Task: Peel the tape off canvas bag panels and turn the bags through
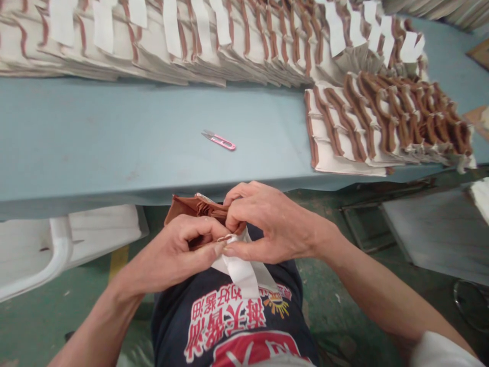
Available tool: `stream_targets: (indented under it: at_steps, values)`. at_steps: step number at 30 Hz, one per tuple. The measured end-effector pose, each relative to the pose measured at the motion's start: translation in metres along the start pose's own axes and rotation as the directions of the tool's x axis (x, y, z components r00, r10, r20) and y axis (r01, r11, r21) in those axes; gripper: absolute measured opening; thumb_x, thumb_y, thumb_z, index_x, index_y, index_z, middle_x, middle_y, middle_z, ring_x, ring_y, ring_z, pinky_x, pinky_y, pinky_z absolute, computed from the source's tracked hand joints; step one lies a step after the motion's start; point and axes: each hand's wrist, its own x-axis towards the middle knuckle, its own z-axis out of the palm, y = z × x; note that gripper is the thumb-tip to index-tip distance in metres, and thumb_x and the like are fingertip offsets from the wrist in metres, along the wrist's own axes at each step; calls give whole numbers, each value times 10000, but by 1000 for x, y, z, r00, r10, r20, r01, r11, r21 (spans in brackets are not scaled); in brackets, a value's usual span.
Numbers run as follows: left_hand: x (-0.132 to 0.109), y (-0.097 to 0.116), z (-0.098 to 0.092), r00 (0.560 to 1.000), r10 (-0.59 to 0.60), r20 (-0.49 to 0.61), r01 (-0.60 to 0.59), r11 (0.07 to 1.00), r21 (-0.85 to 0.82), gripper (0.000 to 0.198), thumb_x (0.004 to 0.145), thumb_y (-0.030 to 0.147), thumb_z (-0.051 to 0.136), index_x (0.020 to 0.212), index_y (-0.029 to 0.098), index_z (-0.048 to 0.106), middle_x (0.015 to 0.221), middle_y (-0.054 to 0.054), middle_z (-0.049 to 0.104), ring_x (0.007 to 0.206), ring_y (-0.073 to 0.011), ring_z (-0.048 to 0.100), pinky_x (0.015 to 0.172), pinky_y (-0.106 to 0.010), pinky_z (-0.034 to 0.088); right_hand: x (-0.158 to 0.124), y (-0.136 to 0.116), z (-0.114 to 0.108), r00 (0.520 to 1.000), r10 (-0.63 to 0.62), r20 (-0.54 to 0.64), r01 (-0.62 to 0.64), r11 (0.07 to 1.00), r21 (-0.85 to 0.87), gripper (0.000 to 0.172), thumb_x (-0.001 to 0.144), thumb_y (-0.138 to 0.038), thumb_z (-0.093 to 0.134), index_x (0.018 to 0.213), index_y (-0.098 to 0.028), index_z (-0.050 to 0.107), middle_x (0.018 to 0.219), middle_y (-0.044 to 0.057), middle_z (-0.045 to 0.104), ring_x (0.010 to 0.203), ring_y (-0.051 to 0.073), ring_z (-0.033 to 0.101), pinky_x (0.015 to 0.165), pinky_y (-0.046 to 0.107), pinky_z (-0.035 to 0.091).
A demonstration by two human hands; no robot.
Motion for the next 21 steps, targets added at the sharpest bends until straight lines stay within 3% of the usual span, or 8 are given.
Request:
stream_targets:
  at_steps: [6,13,17,21]
  values:
    - [6,1,-7,999,25,41,-24,999,-37,203,983,267,639,911,160,796,772,-21,746,661,-119,596,594,-184,472,-1,8,0,998,31,62,-34,998,49,338,971,-327,753,724,-196,564,806,11,630,832,174,599,744,297,409]
    - [9,0,-8,1000,-12,9,12,999,-39,199,941,279,690,798,170,774,639,21,649,576,-102,510,508,-173,404,1,19,2,984,82,158,-120,961,250,354,997,-356,708,725,-204,538,781,-2,615,788,158,569,699,286,396]
    - [11,1,-13,999,17,27,-18,1000,12,214,958,278,668,827,170,799,697,-4,691,632,-121,571,567,-187,463,3,23,-2,974,72,214,-141,936,324,264,991,-312,676,770,-202,583,828,8,648,827,165,582,753,303,427]
    - [11,1,-15,998,22,58,-26,998,64,235,977,294,624,913,178,817,795,-28,756,698,-147,641,632,-214,513,6,20,-8,966,105,236,-173,941,290,273,966,-271,658,727,-212,540,772,-3,612,825,173,569,755,305,429]
